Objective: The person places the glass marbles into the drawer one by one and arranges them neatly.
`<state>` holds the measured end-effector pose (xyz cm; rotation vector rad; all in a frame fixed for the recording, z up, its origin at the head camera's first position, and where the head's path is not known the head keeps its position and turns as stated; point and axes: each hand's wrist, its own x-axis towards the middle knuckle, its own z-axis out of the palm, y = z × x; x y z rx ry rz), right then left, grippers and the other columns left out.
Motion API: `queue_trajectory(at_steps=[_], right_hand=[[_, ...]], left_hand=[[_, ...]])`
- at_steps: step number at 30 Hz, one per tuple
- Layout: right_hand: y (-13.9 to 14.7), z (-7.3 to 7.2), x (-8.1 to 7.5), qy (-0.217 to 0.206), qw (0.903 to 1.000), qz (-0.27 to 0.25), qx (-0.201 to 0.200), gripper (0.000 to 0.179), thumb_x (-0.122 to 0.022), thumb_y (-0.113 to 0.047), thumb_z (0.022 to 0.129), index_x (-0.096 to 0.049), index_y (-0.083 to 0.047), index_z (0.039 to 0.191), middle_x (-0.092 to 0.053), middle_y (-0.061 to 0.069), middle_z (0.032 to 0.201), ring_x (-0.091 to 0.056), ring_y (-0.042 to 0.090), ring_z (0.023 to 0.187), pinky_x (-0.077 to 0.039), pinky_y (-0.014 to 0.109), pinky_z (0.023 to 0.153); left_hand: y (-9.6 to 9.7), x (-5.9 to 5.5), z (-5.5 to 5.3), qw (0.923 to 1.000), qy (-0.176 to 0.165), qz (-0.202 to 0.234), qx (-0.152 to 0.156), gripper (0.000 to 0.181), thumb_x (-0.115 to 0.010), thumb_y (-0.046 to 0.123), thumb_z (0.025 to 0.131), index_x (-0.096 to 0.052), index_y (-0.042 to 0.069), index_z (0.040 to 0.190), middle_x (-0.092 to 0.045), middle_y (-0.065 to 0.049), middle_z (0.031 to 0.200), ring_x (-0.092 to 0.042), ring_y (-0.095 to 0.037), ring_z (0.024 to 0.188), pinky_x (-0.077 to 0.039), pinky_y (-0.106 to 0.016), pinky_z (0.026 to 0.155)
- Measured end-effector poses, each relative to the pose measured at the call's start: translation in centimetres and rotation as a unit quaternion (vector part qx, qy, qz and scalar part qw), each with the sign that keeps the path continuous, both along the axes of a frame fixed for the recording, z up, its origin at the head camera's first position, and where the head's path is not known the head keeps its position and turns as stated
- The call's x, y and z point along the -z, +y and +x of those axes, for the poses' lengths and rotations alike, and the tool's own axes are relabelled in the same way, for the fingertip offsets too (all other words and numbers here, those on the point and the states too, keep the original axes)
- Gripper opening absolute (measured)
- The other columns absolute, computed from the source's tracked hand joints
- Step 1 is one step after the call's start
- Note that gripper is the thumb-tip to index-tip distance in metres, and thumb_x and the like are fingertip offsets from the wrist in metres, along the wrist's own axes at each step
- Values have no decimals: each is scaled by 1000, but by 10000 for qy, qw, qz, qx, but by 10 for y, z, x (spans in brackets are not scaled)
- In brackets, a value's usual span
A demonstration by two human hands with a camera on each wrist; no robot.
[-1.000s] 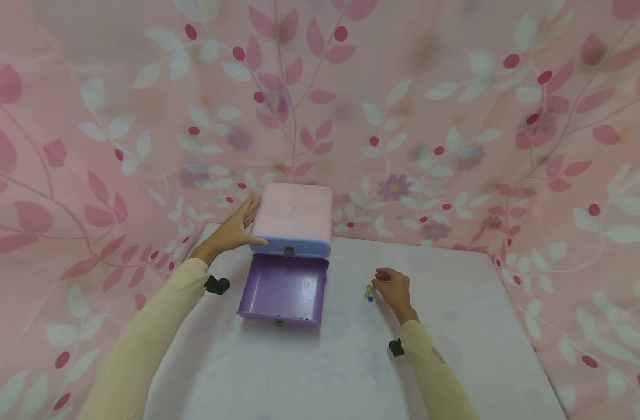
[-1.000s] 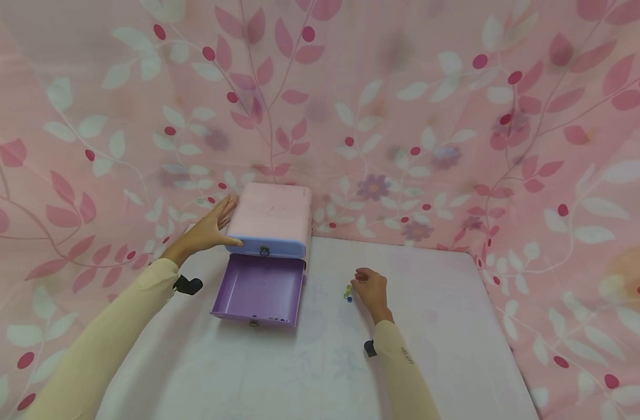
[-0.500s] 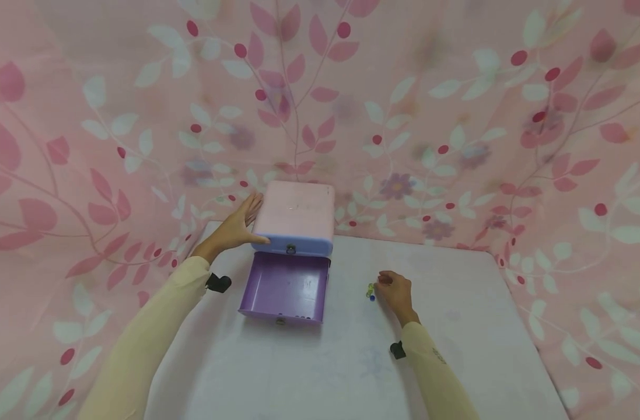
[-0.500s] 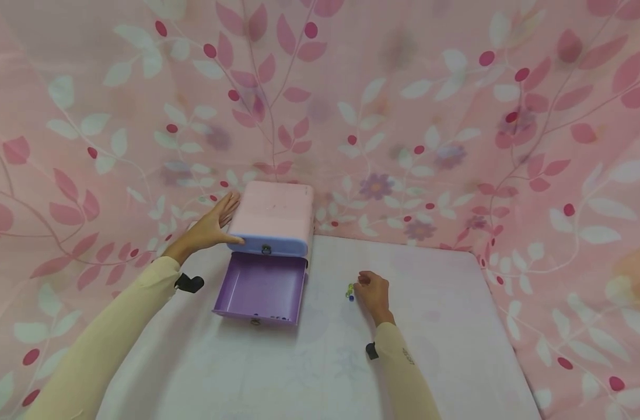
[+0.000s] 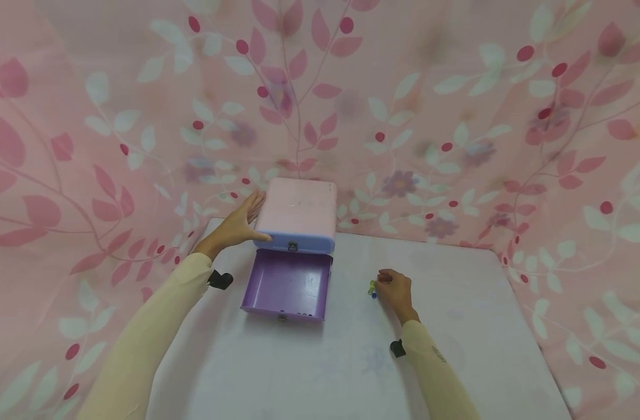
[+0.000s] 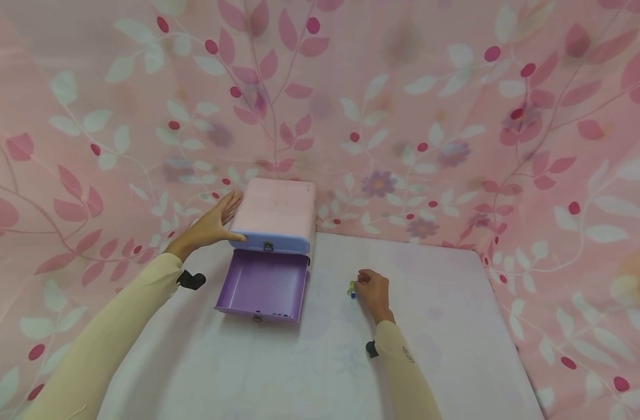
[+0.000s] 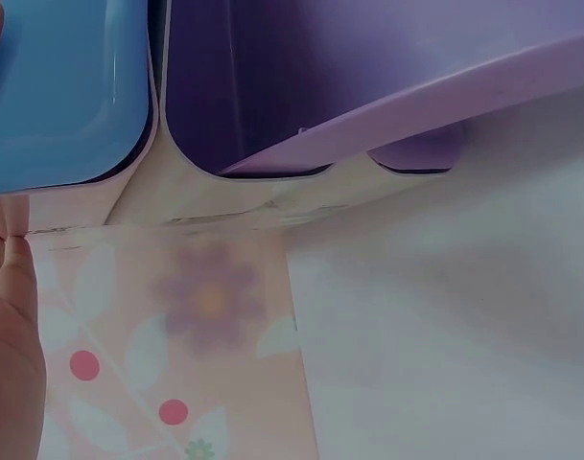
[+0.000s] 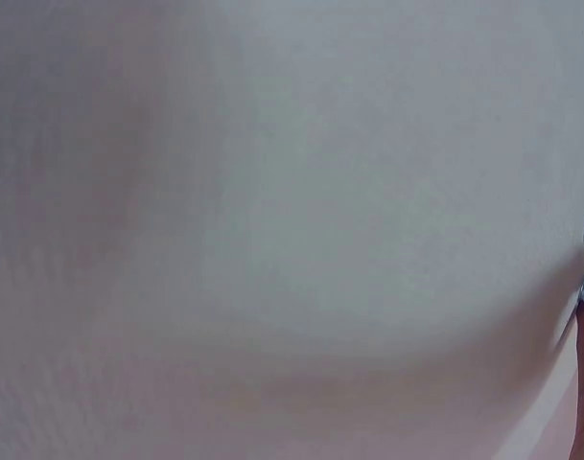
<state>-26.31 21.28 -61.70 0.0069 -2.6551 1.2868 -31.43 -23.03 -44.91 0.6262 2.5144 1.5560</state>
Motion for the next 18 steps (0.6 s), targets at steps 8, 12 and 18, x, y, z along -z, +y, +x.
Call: queue_trajectory(at_steps=[8,12,18], right_hand=[[0,-3,3,45,9999,106,-101,32,-69,7,78,-71,1,109,-73,12,94,-69,25,88,-58,39,79],[-1,-3,4,-15,9997,229,-100,32,-69,6,79,-71,0,110,-73,10,94,-70,24,87,-58,38,79],[-2,-4,5,-162,9990,400,-122,32,-68,4,80,-71,-2,111,-72,8,95,-67,23,90,-57,38,81]], left_hand=[[-3,5,-4,9999,-18,-114,-48,133,-91,29,67,8,32,155,-7,8,163,-13,-11,146,-19,-34,119],[-3,4,-3,10000,-4,-48,18,132,-91,25,68,8,29,155,-6,5,163,-12,-13,147,-18,-35,119],[2,-12,8,9998,-126,112,114,130,-89,13,71,9,16,156,-4,-6,163,-10,-24,148,-15,-41,119]])
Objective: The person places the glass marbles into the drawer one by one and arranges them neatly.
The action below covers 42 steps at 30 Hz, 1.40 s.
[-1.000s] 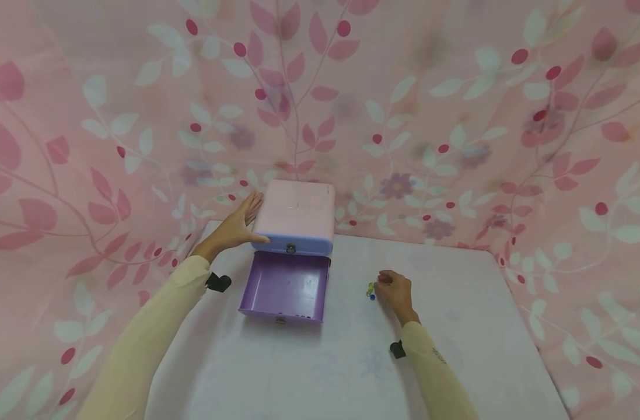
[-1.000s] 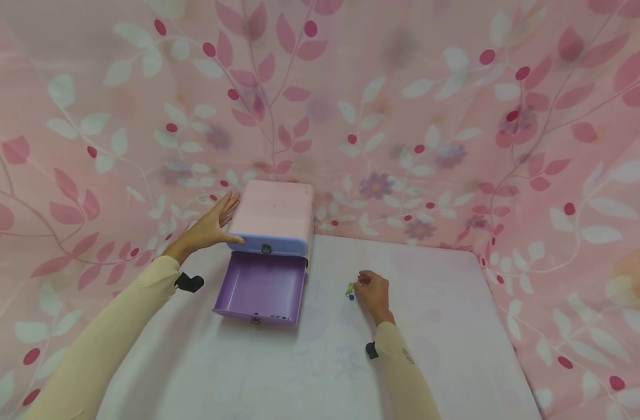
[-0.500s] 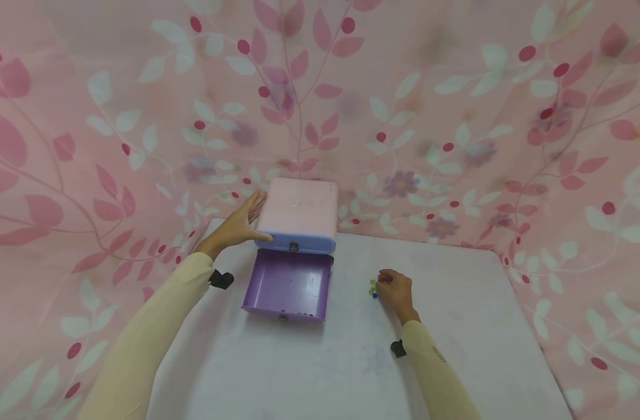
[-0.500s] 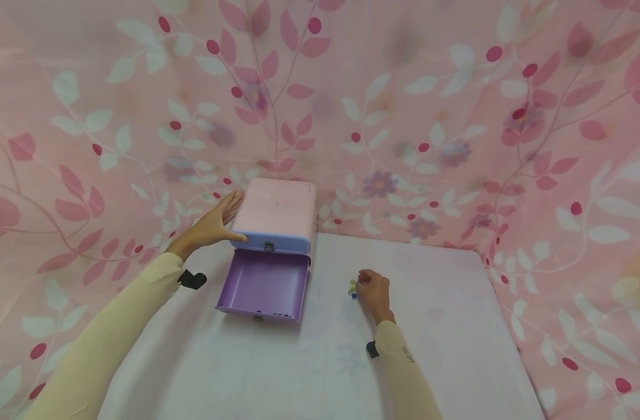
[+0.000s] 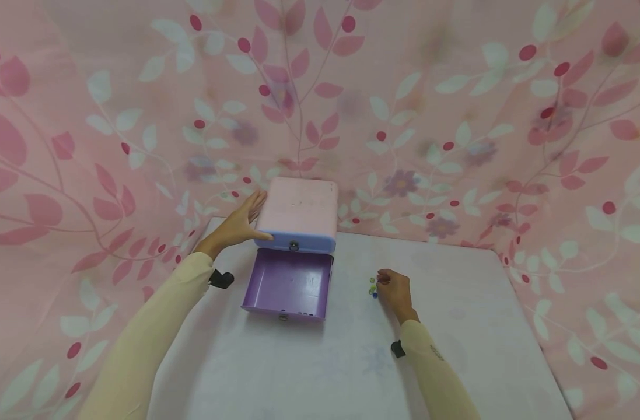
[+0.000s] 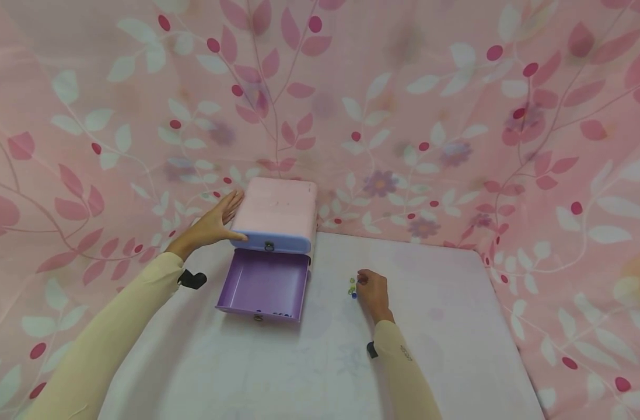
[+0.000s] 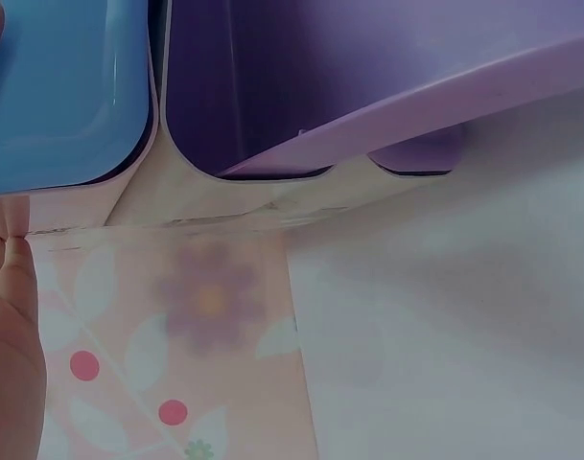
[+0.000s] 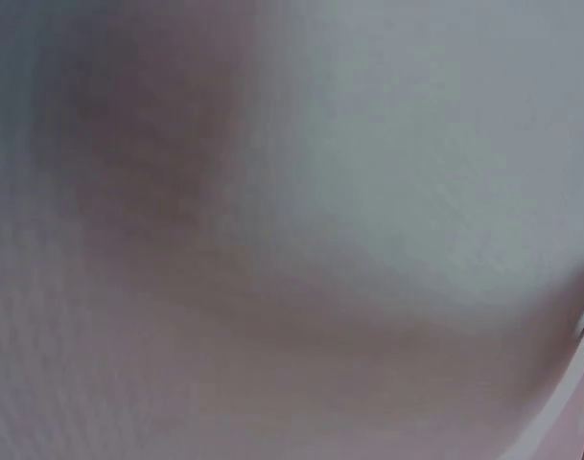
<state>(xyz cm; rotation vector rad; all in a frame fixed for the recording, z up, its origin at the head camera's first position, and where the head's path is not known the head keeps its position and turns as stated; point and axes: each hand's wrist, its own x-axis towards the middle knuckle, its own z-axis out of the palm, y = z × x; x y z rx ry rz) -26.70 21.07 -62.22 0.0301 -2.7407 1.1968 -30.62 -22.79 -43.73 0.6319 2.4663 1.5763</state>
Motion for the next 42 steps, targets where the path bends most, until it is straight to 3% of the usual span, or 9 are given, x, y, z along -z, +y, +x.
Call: queue_trajectory(at_steps=[5,11,20,31,36,42], right_hand=[[0,-1,-1,-34,10000,64,-51,31,-68,3,81,-70,-2,111,-72,8,96,-67,24,92,-56,39,83],[0,0,-3,85,9999,45,-56,31,-66,3,81,-70,-1,111,-72,9,97,-67,24,92,-56,39,83],[-7,-3,-10,802,9954,-520,-110,26,-75,2,81,-69,6,106,-72,14,93,-70,29,88,-59,37,78],[-31,-1,-35,1173,9830,-1373,-331,24,-80,1,78,-73,-1,101,-73,10,89,-72,23,80,-58,21,69],[-52,2,-47,1408,9700,-1906,-550,24,-80,4,76,-73,0,99,-72,14,89,-72,27,78,-58,22,68],[-76,5,-56,1747,9566,-2103,-1007,24,-80,5,76,-72,2,99,-72,17,89,-72,29,79,-58,24,70]], left_hand=[[3,-9,5,10000,-7,-30,42,127,-88,12,72,6,11,156,-6,-9,163,-11,-27,148,-17,-42,119],[2,-6,3,9999,-91,45,19,126,-89,12,71,4,13,157,-6,-5,163,-11,-23,148,-15,-40,119],[2,-4,3,9999,-66,117,7,126,-89,11,71,2,14,157,-7,-6,163,-10,-24,148,-14,-41,119],[2,-3,4,10000,84,15,26,126,-88,12,72,4,14,157,-6,-10,163,-12,-27,148,-15,-43,119],[2,-6,5,10000,64,-18,39,126,-89,12,72,4,13,157,-7,-10,163,-12,-26,148,-16,-43,119],[0,-5,5,9999,15,92,58,126,-89,11,71,3,12,157,-7,-8,163,-11,-24,148,-15,-41,119]])
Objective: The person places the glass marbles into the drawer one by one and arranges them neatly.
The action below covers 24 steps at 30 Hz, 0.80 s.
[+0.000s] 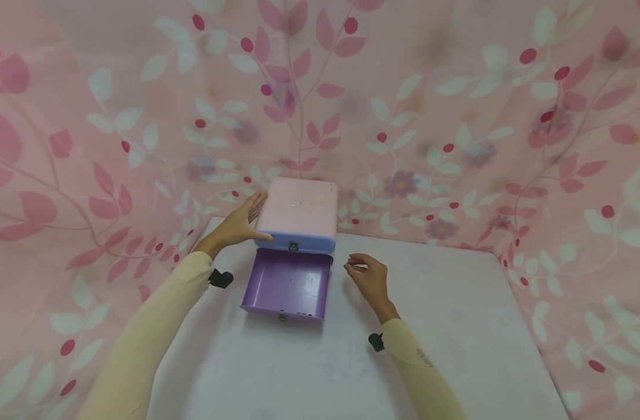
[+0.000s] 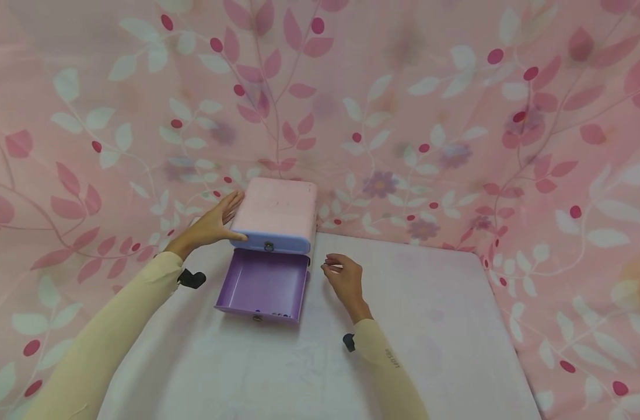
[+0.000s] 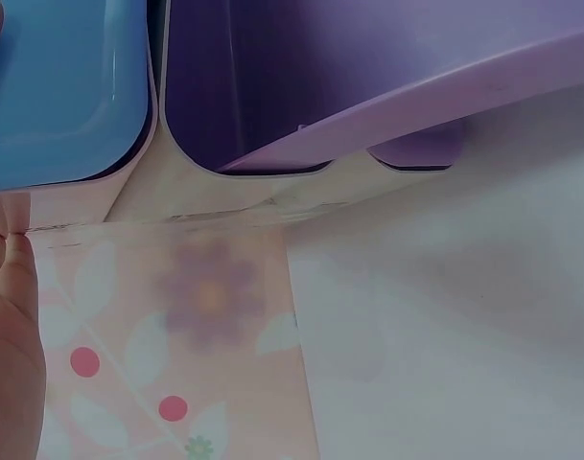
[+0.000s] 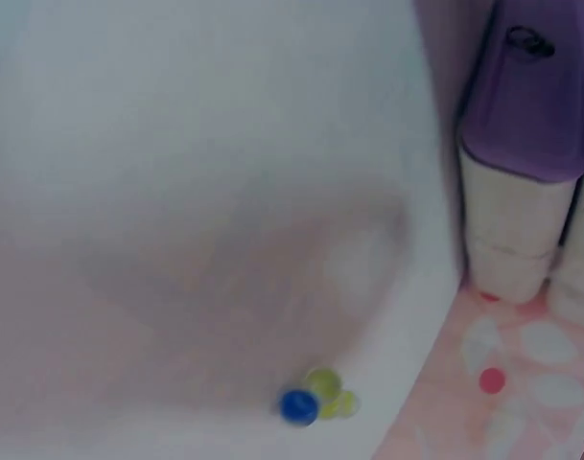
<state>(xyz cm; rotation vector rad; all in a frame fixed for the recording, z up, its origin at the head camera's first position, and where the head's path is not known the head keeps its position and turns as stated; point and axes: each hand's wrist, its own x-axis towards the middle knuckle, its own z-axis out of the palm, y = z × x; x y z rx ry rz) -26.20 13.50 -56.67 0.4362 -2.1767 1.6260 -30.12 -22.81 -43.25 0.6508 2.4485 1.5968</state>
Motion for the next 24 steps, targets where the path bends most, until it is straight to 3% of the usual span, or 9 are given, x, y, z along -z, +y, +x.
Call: queue_trajectory(at_steps=[6,9,16,24], right_hand=[[-23,16,-25,646,9974,-13,-315,25,-76,16,73,-68,12,97,-69,26,88,-70,39,77,-60,37,70],[-32,25,-41,734,9960,-76,-509,26,-73,21,73,-66,17,98,-67,31,89,-68,43,78,-59,42,70],[-48,29,-45,850,9928,-252,-802,26,-72,23,72,-65,20,96,-66,33,91,-67,46,80,-59,44,71],[-64,34,-49,977,9889,-319,-1070,25,-73,22,71,-66,18,95,-66,33,91,-68,44,76,-59,47,69]], left_hand=[[0,1,-1,10000,-22,-59,21,127,-89,12,71,5,13,157,-6,-9,163,-10,-25,148,-15,-43,119],[0,0,-1,10000,-46,-41,23,127,-89,12,71,5,13,157,-6,-8,163,-10,-24,148,-15,-42,119],[0,1,-3,9999,-100,-86,32,127,-88,12,72,7,14,156,-4,-8,163,-10,-23,148,-15,-40,119],[-6,22,-21,9999,65,-62,-56,130,-90,16,69,5,18,157,-6,-1,163,-11,-19,147,-15,-39,119]])
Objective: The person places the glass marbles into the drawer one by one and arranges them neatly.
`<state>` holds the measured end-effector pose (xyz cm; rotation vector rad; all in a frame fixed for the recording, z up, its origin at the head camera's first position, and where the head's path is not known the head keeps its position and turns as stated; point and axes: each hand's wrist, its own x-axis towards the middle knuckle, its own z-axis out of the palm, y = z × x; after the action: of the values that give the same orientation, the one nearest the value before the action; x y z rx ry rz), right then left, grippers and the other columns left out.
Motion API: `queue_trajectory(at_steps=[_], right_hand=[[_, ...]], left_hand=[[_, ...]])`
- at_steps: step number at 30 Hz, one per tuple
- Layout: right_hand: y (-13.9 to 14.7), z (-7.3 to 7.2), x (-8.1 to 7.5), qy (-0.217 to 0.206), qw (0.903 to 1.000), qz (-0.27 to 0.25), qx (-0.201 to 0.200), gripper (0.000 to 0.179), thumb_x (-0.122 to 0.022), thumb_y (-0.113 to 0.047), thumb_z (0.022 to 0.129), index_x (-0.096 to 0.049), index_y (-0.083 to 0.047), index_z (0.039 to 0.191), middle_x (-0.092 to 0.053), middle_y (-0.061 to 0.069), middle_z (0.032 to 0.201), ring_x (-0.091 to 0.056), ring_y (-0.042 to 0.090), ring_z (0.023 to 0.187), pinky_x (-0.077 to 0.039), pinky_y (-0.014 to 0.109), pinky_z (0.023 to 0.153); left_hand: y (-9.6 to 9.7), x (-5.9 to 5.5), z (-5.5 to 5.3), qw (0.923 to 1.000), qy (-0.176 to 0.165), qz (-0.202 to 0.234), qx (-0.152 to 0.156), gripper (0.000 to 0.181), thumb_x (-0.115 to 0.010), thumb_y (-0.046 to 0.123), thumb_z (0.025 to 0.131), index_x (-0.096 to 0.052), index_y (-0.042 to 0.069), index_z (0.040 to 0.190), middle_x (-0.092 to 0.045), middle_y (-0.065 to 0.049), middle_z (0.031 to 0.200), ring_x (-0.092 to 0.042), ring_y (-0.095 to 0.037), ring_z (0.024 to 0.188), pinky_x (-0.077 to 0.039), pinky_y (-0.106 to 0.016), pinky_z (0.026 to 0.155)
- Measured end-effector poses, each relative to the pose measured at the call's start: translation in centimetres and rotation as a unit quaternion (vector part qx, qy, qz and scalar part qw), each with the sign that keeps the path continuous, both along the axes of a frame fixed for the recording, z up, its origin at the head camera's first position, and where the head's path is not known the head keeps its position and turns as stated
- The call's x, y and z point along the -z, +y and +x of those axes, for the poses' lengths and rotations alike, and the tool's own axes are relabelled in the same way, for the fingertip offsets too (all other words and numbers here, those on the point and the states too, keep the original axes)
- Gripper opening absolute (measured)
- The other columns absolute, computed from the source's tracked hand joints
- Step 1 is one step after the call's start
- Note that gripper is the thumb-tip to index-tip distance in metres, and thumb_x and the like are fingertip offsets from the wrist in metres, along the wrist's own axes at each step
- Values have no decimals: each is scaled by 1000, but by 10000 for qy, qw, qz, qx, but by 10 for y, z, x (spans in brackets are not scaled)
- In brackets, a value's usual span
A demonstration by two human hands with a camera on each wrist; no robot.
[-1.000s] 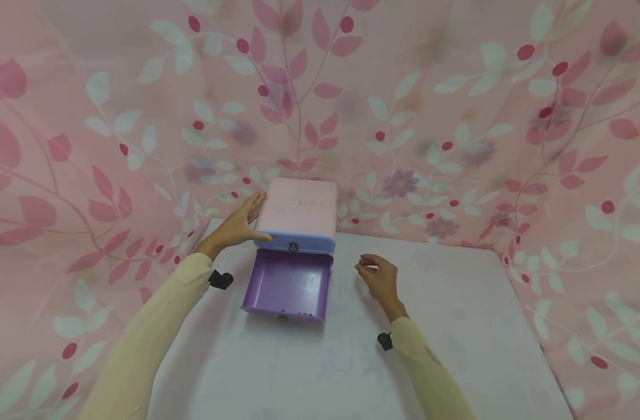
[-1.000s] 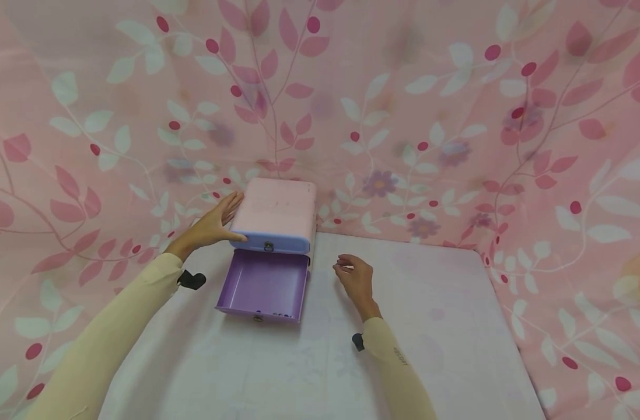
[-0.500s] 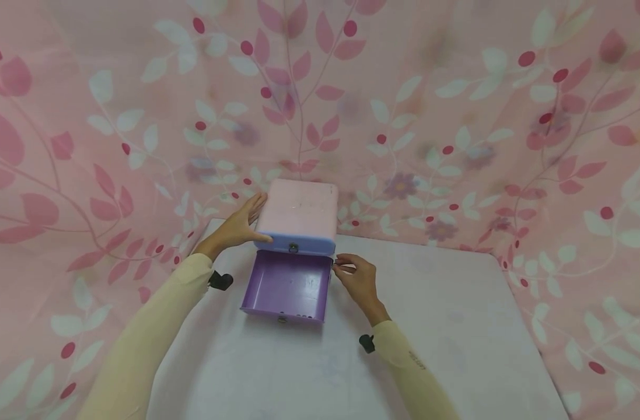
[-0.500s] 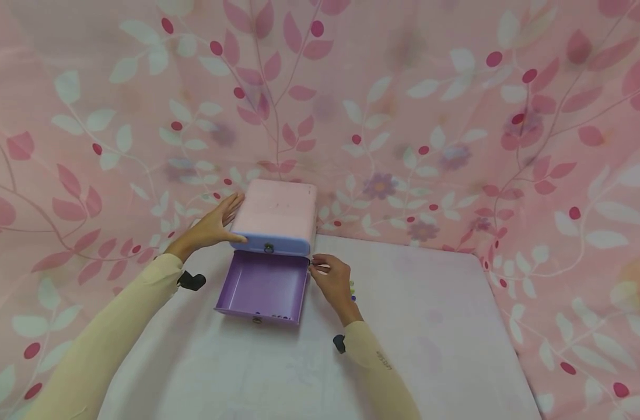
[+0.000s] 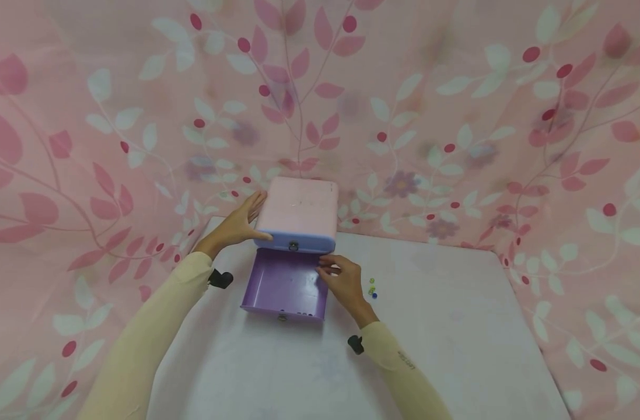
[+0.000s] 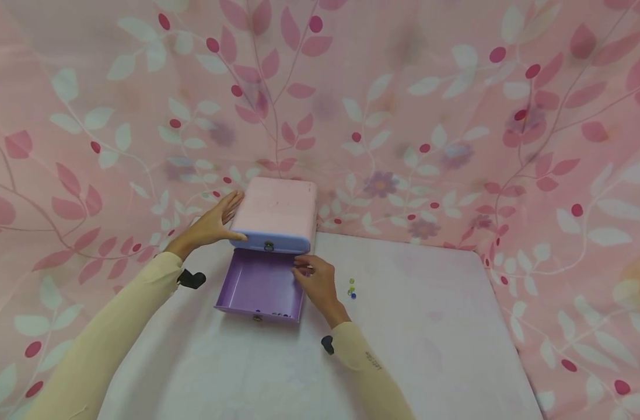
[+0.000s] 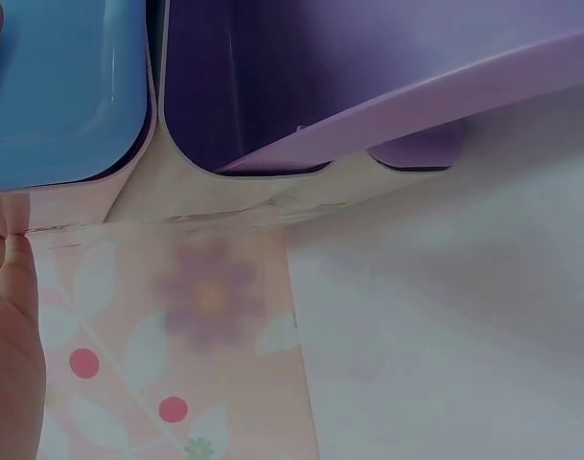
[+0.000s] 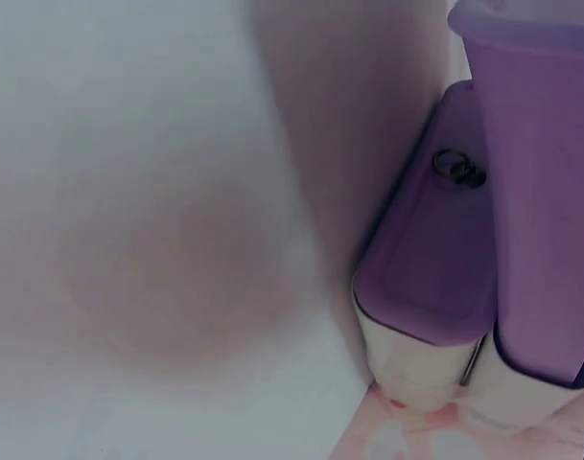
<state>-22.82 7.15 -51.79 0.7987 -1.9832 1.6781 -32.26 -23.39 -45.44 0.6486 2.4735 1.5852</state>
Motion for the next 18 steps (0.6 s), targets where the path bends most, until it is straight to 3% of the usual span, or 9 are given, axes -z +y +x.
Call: queue_trajectory(at_steps=[6,11,18], right_hand=[[-11,-1,13,-174,9996,117,-180,26,-75,20,72,-66,17,97,-67,30,90,-69,43,77,-60,47,66],[-15,-7,32,-621,9970,392,-251,28,-78,14,72,-68,13,99,-71,21,88,-71,35,76,-60,35,67],[-16,-7,36,-962,9841,1369,-590,28,-78,5,79,-69,9,105,-71,13,94,-72,22,82,-57,21,72]], left_hand=[[-2,4,-2,10000,62,-59,-19,129,-91,22,69,4,25,157,-9,6,163,-14,-15,147,-18,-36,119],[-1,3,0,10000,41,-20,5,129,-90,18,70,5,22,157,-7,3,163,-12,-18,147,-16,-39,119],[3,-14,12,9999,-129,43,81,126,-88,12,72,6,14,156,-4,-7,163,-9,-23,148,-14,-42,120]])
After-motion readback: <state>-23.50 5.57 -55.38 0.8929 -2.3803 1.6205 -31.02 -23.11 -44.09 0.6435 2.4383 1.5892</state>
